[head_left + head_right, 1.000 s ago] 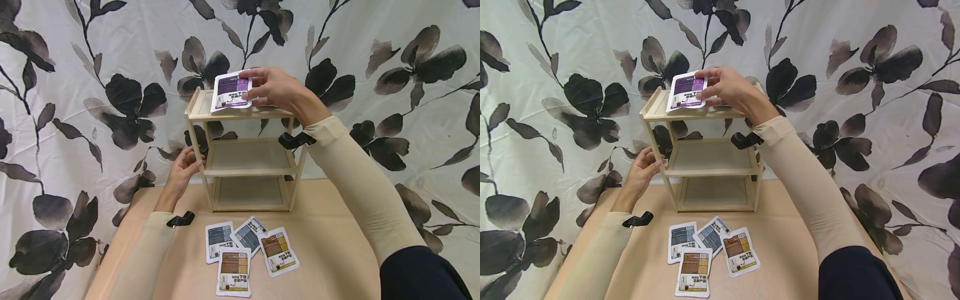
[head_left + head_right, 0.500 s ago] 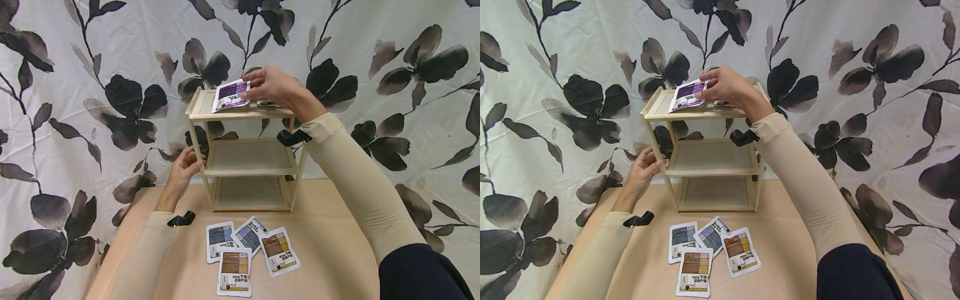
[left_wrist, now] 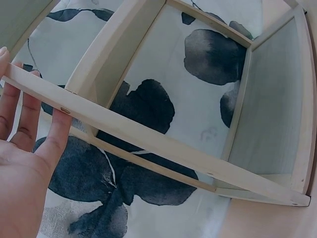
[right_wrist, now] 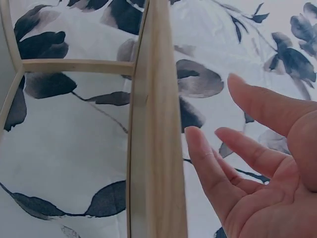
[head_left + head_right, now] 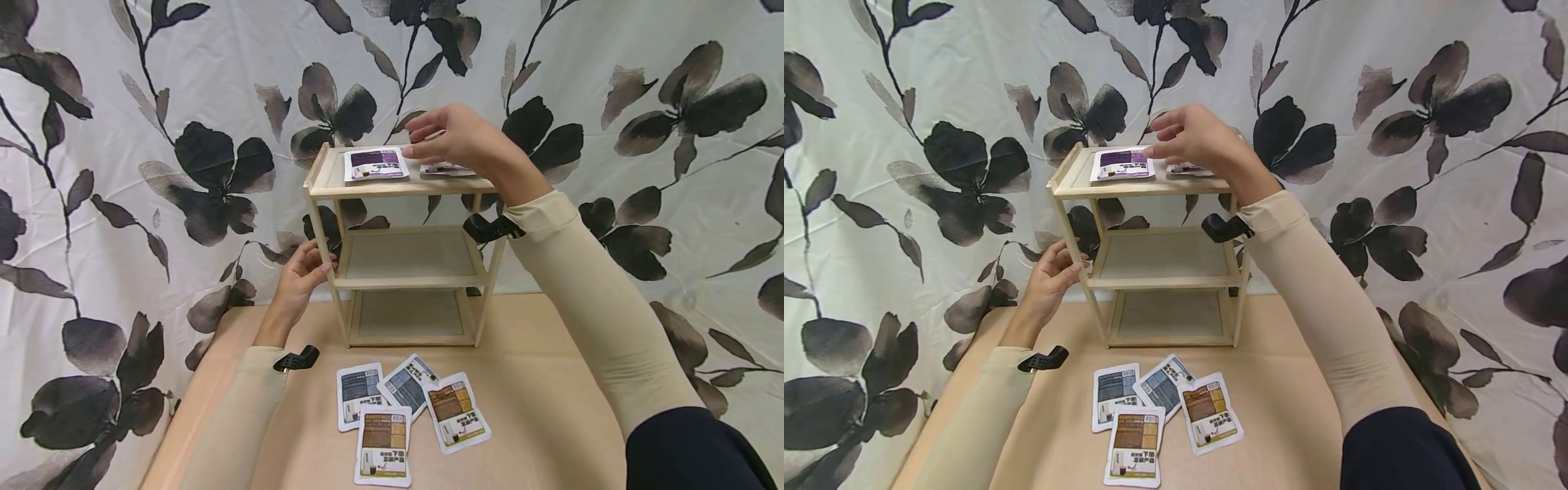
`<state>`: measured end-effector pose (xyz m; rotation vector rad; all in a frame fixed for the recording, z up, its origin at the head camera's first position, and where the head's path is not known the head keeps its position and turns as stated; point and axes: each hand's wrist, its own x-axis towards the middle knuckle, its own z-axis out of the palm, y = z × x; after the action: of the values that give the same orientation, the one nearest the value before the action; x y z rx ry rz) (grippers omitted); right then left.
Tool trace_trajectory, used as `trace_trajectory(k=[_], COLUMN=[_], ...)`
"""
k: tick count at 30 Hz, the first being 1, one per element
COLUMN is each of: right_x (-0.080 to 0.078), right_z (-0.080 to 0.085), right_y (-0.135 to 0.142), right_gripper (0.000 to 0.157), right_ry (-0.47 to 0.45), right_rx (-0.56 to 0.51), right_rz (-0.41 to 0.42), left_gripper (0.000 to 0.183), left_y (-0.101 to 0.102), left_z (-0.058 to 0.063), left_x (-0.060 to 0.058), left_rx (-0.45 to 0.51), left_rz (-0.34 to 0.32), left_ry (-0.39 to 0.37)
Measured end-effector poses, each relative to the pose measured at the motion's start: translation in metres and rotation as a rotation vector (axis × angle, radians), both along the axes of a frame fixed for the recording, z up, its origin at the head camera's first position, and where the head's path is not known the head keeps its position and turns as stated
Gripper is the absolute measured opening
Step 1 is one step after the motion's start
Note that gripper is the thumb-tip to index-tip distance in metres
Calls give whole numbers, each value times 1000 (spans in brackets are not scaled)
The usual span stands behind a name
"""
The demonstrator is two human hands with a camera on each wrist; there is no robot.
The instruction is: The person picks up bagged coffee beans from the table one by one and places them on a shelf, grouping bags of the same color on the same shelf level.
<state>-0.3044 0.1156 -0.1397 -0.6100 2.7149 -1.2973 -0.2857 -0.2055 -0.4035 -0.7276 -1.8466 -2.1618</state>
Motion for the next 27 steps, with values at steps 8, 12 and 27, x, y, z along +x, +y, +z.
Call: trace_trajectory(k=[8, 12, 27], right_x=[17, 28, 53], right_z=[-5, -8, -52], right_y=[8, 13, 26], right_gripper=[55, 53, 49], right_ry=[48, 66, 65], right_rx=[-115, -152, -216], right_rz=[48, 85, 215], left_gripper=[46, 46, 47], left_y=[-1, 0, -1], left_z=[1, 3, 0], left_x=[-1, 0, -2], left_rx=[8, 9, -6], left_rz=[-4, -7, -10], left_ry=[9, 10, 8])
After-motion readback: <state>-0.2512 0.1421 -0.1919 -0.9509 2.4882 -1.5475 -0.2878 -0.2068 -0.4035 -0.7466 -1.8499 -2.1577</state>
